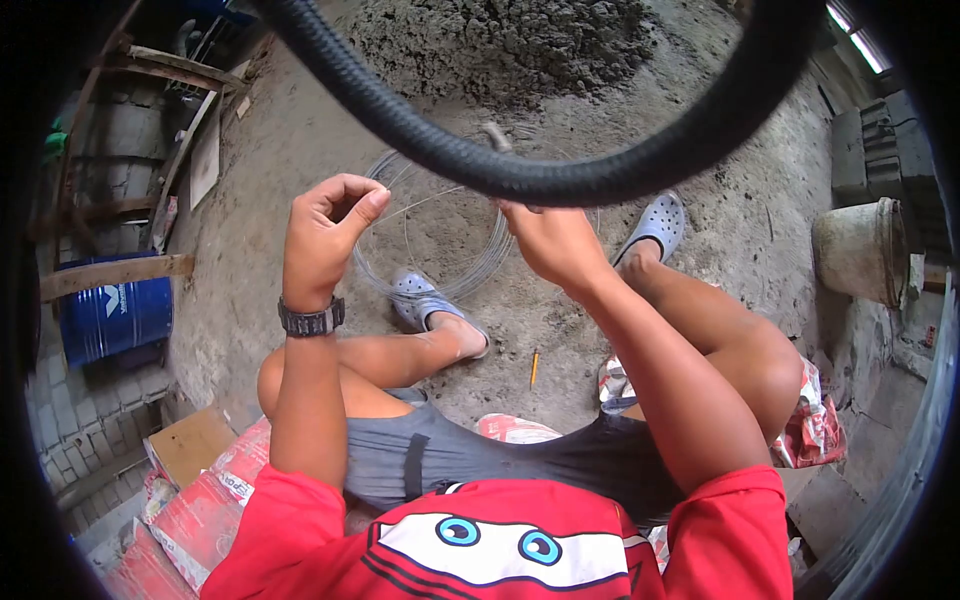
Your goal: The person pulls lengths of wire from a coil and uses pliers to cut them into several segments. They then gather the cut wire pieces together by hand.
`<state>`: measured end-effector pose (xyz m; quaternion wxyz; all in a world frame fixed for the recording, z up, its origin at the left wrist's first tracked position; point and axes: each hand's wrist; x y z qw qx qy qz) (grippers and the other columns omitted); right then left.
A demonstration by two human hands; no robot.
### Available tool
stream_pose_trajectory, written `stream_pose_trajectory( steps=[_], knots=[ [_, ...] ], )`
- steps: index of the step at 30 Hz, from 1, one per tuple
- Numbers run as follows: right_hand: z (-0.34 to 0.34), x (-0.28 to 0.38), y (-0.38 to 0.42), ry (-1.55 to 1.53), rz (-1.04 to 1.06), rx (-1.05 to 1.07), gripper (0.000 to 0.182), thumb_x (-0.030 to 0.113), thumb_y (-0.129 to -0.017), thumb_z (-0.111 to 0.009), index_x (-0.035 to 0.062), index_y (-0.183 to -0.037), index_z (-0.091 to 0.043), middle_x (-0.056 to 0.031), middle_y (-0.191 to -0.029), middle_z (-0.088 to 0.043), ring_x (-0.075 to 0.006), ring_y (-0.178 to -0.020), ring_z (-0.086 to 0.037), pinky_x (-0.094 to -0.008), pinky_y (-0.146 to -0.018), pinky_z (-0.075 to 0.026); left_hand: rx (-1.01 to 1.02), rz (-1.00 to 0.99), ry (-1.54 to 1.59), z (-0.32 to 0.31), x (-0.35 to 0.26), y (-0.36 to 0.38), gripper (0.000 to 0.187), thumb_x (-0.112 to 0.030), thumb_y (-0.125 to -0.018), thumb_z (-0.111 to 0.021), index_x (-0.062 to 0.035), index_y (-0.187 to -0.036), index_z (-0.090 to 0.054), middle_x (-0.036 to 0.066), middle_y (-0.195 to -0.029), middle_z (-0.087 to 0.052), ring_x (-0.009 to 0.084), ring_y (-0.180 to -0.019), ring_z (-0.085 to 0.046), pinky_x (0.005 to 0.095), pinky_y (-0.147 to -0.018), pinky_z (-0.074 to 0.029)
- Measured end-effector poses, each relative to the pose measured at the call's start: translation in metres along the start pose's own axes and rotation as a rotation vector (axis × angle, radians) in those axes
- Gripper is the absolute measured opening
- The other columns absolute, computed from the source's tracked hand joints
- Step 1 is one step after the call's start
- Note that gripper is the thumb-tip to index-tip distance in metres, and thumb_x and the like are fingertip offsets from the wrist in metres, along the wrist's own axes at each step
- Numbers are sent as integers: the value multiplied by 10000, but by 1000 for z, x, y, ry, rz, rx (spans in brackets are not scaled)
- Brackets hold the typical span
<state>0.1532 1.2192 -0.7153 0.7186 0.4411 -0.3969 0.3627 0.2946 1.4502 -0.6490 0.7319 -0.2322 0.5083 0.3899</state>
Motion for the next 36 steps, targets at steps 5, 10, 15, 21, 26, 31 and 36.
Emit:
stream_pose_trajectory(
  steps=[5,10,15,21,26,31,36],
  knots=[
    [-9,-10,7,-131,-291,121,534,521,-1052,-611,15,-1103,-775,-53,-873,-679,-126,-771,-614,-302,-662,-484,-31,-25,-11,4,6,-4,139,-131,-986,-778,6,-1002,-761,-26,-891,-719,47,-834,-629,223,-775,-497],
    [-20,-5,18,-354,-373,235,331,309,-1081,-614,-14,-1029,-662,-126,-801,-691,-209,-594,-681,-350,-434,-516,-75,-12,15,8,12,-5,137,-129,-986,-777,4,-1017,-760,-20,-911,-726,50,-844,-630,226,-783,-499],
    [-17,4,25,-428,-447,291,313,285,-1089,-606,-19,-1109,-682,-95,-873,-714,-162,-637,-685,-326,-527,-561,-63,-17,-10,10,11,-5,155,-148,-985,-783,1,-1018,-759,-17,-918,-730,53,-848,-636,227,-786,-499],
    [-17,7,21,-425,-389,256,323,326,-1104,-585,34,-1208,-678,-43,-839,-704,-158,-644,-707,-309,-474,-507,-54,-11,-19,8,10,-5,165,-160,-981,-789,0,-1010,-760,-18,-906,-729,52,-831,-633,227,-775,-497],
    [-18,9,23,-549,-424,158,342,352,-1118,-552,69,-1287,-645,-33,-907,-714,-159,-734,-739,-300,-479,-491,-37,-7,-44,6,9,-5,159,-157,-980,-788,-1,-995,-763,-20,-894,-726,50,-822,-631,227,-767,-496],
    [-12,14,22,-522,-458,282,422,393,-1113,-545,63,-1365,-616,-31,-968,-711,-170,-796,-746,-299,-489,-527,-37,-7,-51,2,10,-6,156,-155,-979,-785,-2,-988,-761,-28,-873,-716,46,-807,-623,227,-762,-494],
    [-24,26,33,-271,-280,335,391,392,-1111,-547,63,-1300,-641,-37,-959,-665,-154,-807,-729,-299,-512,-557,-43,-6,-73,-2,10,-5,172,-172,-971,-786,-2,-970,-764,-24,-826,-713,47,-764,-617,240,-715,-492]
  ],
)
Point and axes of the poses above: each hand's wrist, its own y-axis away from the middle knuckle, its own z-axis out of the back of the hand, x = y × z
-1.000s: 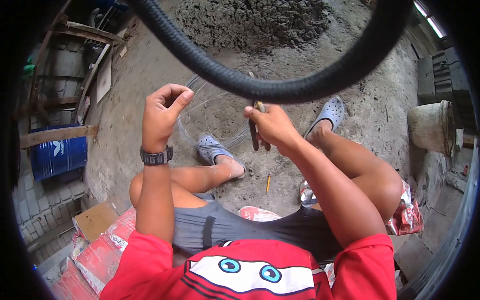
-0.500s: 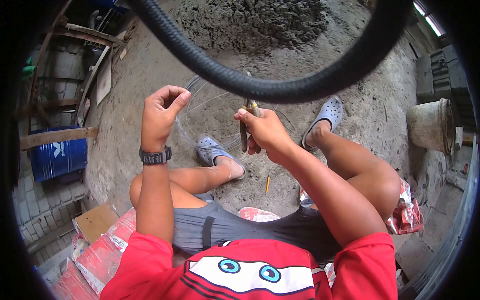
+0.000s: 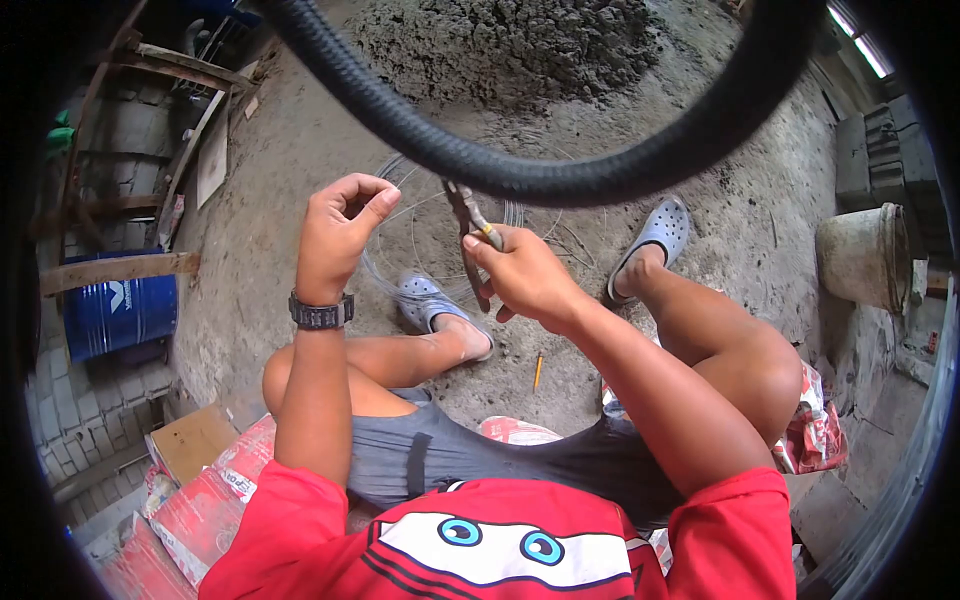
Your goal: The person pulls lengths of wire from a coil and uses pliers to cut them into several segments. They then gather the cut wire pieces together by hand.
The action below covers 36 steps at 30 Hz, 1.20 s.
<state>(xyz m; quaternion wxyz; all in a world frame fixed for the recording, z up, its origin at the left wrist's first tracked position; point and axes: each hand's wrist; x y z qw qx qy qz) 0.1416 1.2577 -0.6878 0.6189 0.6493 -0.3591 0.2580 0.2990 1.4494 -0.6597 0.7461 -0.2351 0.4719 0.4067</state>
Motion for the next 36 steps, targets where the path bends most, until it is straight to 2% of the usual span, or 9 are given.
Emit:
stream_pose_trajectory(
  steps=[3,10,12,13,16,20,22,26,36],
  knots=[
    [-7,2,6,87,69,-36,318,330,-1089,-576,20,-1108,-642,-67,-735,-653,-152,-669,-664,-351,-554,-556,23,8,-6,-5,-4,3,176,-175,-972,-785,0,-970,-765,-26,-812,-708,43,-748,-609,236,-692,-482],
    [3,-8,-2,324,283,-61,314,321,-1078,-595,11,-1086,-647,-104,-759,-671,-172,-724,-666,-413,-723,-505,60,5,-113,-8,-9,4,164,-161,-981,-780,2,-990,-765,-31,-843,-710,32,-776,-605,219,-717,-480],
    [9,-2,-6,355,263,-167,280,336,-1103,-603,68,-1146,-672,41,-810,-570,-56,-641,-453,-265,-568,-380,24,-8,-81,-4,-4,2,160,-157,-982,-779,3,-997,-768,-27,-852,-714,34,-784,-610,219,-725,-484],
    [19,3,-3,135,141,-163,295,352,-1102,-605,72,-1131,-693,37,-809,-565,-51,-632,-431,-256,-548,-352,-11,-19,-48,0,-1,1,157,-152,-982,-779,4,-1004,-771,-22,-861,-719,36,-792,-615,219,-733,-489],
    [45,7,-12,-30,170,-339,329,372,-1100,-605,55,-1125,-693,15,-839,-604,-61,-620,-505,-283,-483,-375,-6,-21,114,12,-9,1,149,-142,-984,-777,4,-1017,-777,-16,-879,-729,44,-810,-627,219,-752,-496],
    [38,20,0,37,239,-274,278,318,-1084,-616,48,-1068,-679,-1,-813,-604,-89,-630,-500,-311,-553,-414,9,-20,157,3,-10,3,121,-124,-972,-783,-5,-995,-782,-15,-883,-750,56,-829,-661,241,-765,-519],
    [27,9,-3,454,514,-286,203,235,-1051,-610,42,-995,-636,-23,-771,-600,-120,-646,-499,-337,-612,-433,6,-19,164,1,-7,4,119,-121,-972,-782,-3,-994,-781,-14,-886,-752,56,-830,-661,242,-764,-520],
    [12,19,12,478,396,-256,171,179,-1010,-594,10,-989,-585,-113,-743,-566,-227,-706,-545,-415,-710,-467,-12,-30,195,0,-7,4,119,-112,-972,-779,4,-996,-778,-7,-895,-757,58,-828,-666,241,-765,-524],
    [17,15,11,489,411,-322,209,214,-1031,-580,8,-1007,-602,-160,-792,-627,-286,-753,-642,-448,-725,-479,18,-20,199,0,-7,4,137,-107,-980,-774,10,-1050,-769,4,-929,-744,64,-860,-649,225,-794,-511]
  ],
)
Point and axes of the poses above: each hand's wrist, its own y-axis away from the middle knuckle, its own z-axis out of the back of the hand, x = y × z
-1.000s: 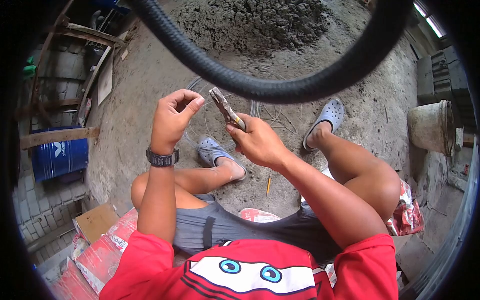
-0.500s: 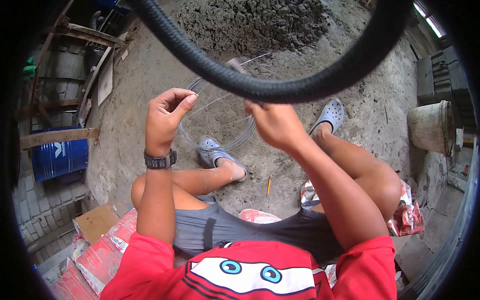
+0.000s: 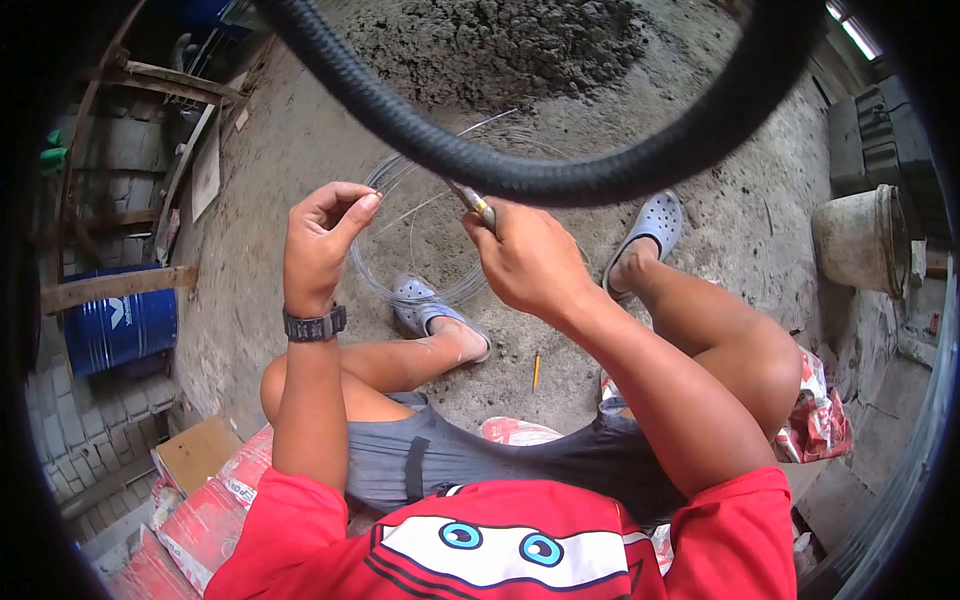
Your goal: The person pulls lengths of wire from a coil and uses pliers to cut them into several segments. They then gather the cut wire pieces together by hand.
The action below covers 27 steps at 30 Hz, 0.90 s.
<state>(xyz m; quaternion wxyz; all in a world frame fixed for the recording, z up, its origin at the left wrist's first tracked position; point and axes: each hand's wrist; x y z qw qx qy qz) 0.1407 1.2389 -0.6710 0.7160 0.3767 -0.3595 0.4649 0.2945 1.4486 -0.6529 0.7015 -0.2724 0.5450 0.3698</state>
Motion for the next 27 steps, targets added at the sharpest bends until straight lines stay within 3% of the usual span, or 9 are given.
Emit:
stream_pose_trajectory(
  steps=[5,15,21,23,24,26,27],
  knots=[
    [2,3,2,83,15,-16,243,246,-1035,-578,6,-1013,-606,-197,-771,-628,-400,-745,-636,-487,-718,-477,24,2,-33,1,1,-1,159,-145,-991,-771,6,-1041,-774,0,-908,-735,59,-822,-617,232,-764,-495],
    [1,2,1,86,30,-24,219,224,-1031,-568,11,-1000,-609,-191,-763,-617,-388,-739,-631,-484,-718,-475,14,-3,1,0,1,-1,183,-161,-996,-769,6,-1069,-782,2,-931,-747,59,-821,-606,232,-749,-485],
    [0,0,-2,45,13,-4,255,252,-1041,-590,1,-996,-603,-147,-745,-616,-271,-718,-626,-450,-711,-472,4,15,-9,0,1,0,182,-163,-995,-771,2,-1069,-785,0,-938,-750,61,-829,-610,227,-761,-483],
    [1,-2,-6,-27,-33,97,338,342,-1080,-593,21,-986,-639,-84,-764,-662,-171,-654,-605,-380,-626,-467,-1,-22,31,0,3,-2,174,-172,-991,-778,-14,-1062,-781,-6,-880,-728,47,-749,-582,215,-670,-461],
    [2,-1,-5,-26,-33,97,338,342,-1080,-593,21,-986,-639,-84,-764,-662,-171,-654,-605,-380,-626,-467,-1,-22,31,2,2,-1,174,-172,-991,-778,-14,-1062,-781,-6,-880,-728,47,-749,-582,215,-670,-461],
    [3,2,-2,-789,-350,447,444,470,-1087,-573,50,-1002,-691,-80,-836,-719,-155,-529,-506,-327,-528,-434,80,198,236,7,-3,1,186,-202,-986,-790,-34,-1061,-761,-14,-830,-692,30,-651,-527,205,-563,-405],
    [5,0,2,-1076,-356,629,496,554,-1104,-503,93,-1050,-676,-18,-836,-700,-16,-465,-356,-222,-417,-290,77,196,237,4,-1,3,186,-202,-986,-790,-34,-1061,-761,-14,-830,-692,30,-651,-527,205,-563,-405]
  ],
)
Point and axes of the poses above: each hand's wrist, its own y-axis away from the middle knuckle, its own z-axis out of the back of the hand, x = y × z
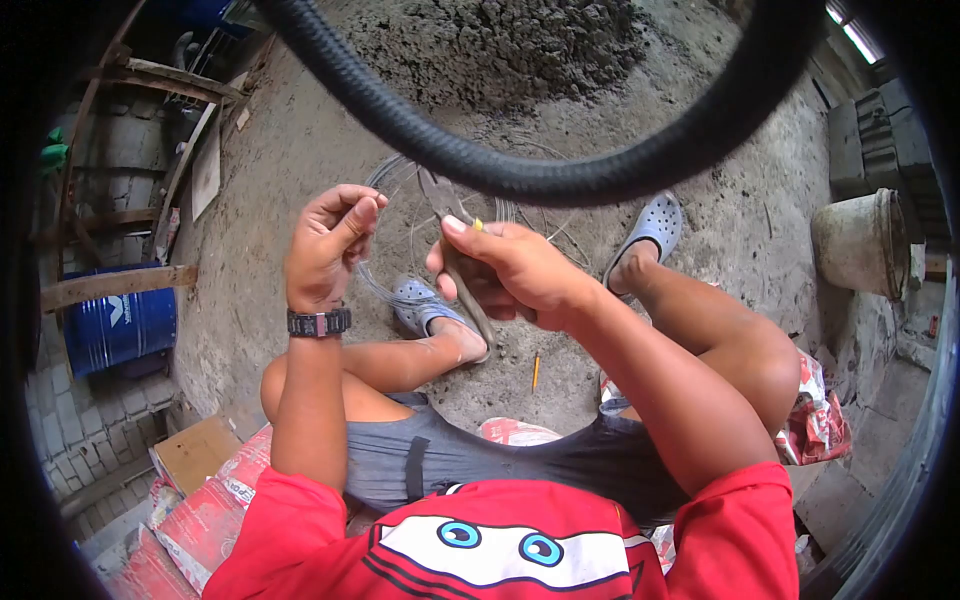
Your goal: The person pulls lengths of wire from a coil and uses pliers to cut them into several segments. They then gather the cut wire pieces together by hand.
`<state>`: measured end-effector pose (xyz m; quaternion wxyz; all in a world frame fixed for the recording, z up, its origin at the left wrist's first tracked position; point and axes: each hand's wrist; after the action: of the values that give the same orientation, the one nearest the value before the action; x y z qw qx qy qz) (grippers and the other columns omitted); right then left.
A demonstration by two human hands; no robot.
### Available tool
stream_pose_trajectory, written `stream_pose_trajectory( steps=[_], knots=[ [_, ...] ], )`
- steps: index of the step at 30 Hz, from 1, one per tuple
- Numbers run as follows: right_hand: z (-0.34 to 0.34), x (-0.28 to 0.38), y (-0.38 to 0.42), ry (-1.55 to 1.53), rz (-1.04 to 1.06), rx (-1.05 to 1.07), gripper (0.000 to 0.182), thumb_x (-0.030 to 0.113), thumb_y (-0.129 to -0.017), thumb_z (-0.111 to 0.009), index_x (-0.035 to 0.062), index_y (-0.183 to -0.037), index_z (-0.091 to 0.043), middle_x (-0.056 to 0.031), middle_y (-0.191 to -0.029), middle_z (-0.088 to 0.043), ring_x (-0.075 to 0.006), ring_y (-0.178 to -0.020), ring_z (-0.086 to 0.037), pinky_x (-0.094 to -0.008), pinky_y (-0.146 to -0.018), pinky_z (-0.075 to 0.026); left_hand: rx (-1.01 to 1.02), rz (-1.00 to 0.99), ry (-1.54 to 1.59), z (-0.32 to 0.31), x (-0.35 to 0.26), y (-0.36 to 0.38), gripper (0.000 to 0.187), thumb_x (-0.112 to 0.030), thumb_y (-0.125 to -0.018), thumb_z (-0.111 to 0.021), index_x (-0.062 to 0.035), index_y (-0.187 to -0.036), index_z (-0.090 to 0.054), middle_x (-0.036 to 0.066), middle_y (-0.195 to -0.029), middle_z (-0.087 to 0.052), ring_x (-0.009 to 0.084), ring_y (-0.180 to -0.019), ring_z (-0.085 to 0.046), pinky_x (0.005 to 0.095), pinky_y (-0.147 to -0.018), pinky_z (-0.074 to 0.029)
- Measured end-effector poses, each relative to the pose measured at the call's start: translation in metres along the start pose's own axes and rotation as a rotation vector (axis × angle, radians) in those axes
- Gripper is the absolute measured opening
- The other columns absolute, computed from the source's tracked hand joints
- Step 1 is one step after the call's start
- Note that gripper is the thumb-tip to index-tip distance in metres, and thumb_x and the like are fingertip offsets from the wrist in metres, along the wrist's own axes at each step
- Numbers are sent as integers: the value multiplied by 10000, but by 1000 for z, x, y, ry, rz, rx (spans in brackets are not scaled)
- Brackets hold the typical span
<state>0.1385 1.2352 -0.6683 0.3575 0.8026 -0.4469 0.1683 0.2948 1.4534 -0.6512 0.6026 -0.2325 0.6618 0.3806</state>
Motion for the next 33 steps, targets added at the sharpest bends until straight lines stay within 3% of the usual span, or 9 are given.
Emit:
stream_pose_trajectory(
  steps=[7,9,12,16,18,20,25,29,33],
  knots=[
    [17,-18,2,-291,-96,359,598,625,-1108,-402,76,-1078,-639,-85,-809,-686,-45,-387,-290,-217,-324,-225,179,-42,260,0,8,3,217,-234,-979,-801,-48,-1069,-733,-25,-815,-660,20,-576,-475,197,-497,-347],
    [5,-8,-2,-284,-67,429,575,585,-1114,-433,55,-1160,-653,-85,-892,-717,-60,-416,-405,-219,-339,-298,158,-47,263,1,5,5,212,-228,-980,-799,-48,-1072,-735,-29,-802,-653,20,-571,-470,197,-492,-344],
    [-17,13,1,279,80,-37,555,500,-1118,-496,15,-1353,-631,-48,-1075,-749,-94,-635,-659,-246,-490,-493,111,-39,175,-2,5,2,182,-224,-985,-797,-52,-1031,-758,-38,-795,-673,-5,-573,-483,183,-484,-336],
    [-5,6,-7,774,149,-276,531,464,-1118,-533,4,-1365,-630,-63,-1049,-740,-87,-639,-657,-249,-528,-512,26,-54,-83,-11,6,2,182,-231,-991,-786,-53,-1019,-763,-46,-779,-654,11,-583,-486,193,-496,-338],
    [8,13,-6,713,115,-302,516,456,-1117,-540,4,-1347,-635,-65,-1021,-733,-89,-629,-654,-252,-525,-512,0,-81,-167,-12,2,3,180,-235,-991,-786,-57,-1003,-769,-47,-786,-660,9,-593,-495,192,-505,-340],
    [13,19,1,562,167,-351,497,457,-1112,-548,9,-1302,-651,-86,-999,-732,-91,-580,-627,-259,-513,-512,-11,-75,-220,-5,-4,1,172,-177,-993,-782,-6,-1004,-768,-33,-841,-703,51,-775,-618,232,-720,-499],
    [31,32,0,300,247,-504,584,538,-1101,-515,24,-1352,-635,-49,-1046,-751,-93,-703,-683,-243,-562,-530,-32,-147,-235,-1,-9,3,167,-193,-990,-784,-26,-992,-770,-46,-815,-683,30,-732,-579,213,-648,-445],
    [17,18,-6,558,306,-632,559,528,-1098,-541,64,-1397,-624,-52,-1035,-739,-110,-711,-684,-262,-566,-533,-36,-194,-298,-8,0,2,161,-188,-988,-787,-29,-1003,-772,-51,-820,-678,24,-715,-569,206,-638,-437],
    [9,1,-9,887,262,-541,479,490,-1108,-550,37,-1176,-691,-9,-788,-655,-92,-687,-653,-294,-573,-496,-37,-167,-343,-17,-2,3,157,-162,-989,-782,-6,-990,-765,-48,-826,-685,30,-745,-587,213,-678,-462]
  ],
)
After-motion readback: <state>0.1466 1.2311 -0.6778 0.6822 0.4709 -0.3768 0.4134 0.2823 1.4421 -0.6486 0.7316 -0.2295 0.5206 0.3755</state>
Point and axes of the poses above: each hand's wrist, its own y-axis away from the middle knuckle, its own z-axis out of the back of the hand, x = y × z
